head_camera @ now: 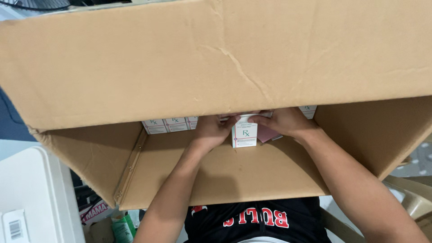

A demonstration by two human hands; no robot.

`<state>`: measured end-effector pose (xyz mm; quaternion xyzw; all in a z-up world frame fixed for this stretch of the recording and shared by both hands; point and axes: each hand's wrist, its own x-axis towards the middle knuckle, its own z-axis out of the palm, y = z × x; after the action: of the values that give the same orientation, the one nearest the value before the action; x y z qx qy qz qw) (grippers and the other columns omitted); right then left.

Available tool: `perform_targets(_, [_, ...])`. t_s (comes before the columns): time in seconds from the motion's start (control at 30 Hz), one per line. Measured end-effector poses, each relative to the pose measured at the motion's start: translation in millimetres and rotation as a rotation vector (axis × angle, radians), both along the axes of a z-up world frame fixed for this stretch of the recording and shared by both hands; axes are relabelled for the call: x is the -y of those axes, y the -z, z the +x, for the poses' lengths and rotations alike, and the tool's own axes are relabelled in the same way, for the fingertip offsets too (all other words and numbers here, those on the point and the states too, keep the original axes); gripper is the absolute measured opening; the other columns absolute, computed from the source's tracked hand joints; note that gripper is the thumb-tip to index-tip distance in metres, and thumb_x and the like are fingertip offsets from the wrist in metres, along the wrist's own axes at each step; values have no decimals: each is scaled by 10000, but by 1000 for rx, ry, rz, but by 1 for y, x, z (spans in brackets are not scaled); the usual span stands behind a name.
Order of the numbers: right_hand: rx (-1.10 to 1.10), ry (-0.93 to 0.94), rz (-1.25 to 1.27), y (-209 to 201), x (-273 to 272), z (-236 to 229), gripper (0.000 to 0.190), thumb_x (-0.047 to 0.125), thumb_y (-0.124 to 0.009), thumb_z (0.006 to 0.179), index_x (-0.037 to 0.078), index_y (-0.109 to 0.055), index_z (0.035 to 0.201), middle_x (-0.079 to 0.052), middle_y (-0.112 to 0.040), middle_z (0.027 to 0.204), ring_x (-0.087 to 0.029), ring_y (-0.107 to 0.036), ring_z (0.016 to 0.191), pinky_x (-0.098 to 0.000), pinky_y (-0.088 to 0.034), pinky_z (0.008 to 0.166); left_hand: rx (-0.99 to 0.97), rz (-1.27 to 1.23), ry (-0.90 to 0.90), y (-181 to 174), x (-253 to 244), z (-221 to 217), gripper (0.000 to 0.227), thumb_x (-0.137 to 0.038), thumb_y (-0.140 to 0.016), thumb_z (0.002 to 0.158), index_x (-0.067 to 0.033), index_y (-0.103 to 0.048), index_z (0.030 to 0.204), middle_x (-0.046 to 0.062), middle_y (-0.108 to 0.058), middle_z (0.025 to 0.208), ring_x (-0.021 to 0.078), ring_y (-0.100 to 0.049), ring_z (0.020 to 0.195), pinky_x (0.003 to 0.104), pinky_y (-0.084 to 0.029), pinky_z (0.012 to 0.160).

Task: The person repeatedly picks small white boxes from a stack on a table and places them into a large cardboard box. They arrange the boxes in rows inside the larger box, occasionally adjusting their position.

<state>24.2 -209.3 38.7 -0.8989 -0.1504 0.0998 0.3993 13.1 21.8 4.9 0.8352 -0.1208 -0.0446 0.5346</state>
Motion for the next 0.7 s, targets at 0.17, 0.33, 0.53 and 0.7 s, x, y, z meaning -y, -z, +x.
perform_targets(0.17, [-128,-18,-124,7,-3,-2,220,260,-793,887,76,-777,1006,-76,-774,1072,-228,-733,1043,-374,-566,874,-63,4,41,13,-4,0,329,-154,-889,771,-23,-717,1019,119,-769,1005,208,-775,938,335,-648,797])
perform_targets(0.33, [-224,29,-23,-2,-20,-11,565,228,-741,899,113,-551,1418,-141,-759,1127,-213,-752,959,-362,-600,834,78,-9,-94,37,6,4,270,-96,-855,775,-42,-748,1016,130,-781,979,226,-762,866,350,-628,754])
perform_targets(0.53, [-426,50,107,-4,-43,-36,1324,119,-848,794,271,93,1712,-160,-546,1510,-329,-697,1107,-495,-639,738,33,-184,-420,0,-8,-6,292,-212,-818,838,-40,-732,1059,106,-776,1029,211,-776,827,355,-626,750])
perform_targets(0.7, [243,-232,350,9,-43,-43,1042,138,-831,737,139,-282,1623,-204,-471,1575,-312,-550,1337,-413,-517,1010,170,-191,-645,-51,-18,-50,506,-332,-837,824,-9,-662,1173,151,-736,1071,263,-739,863,381,-601,758])
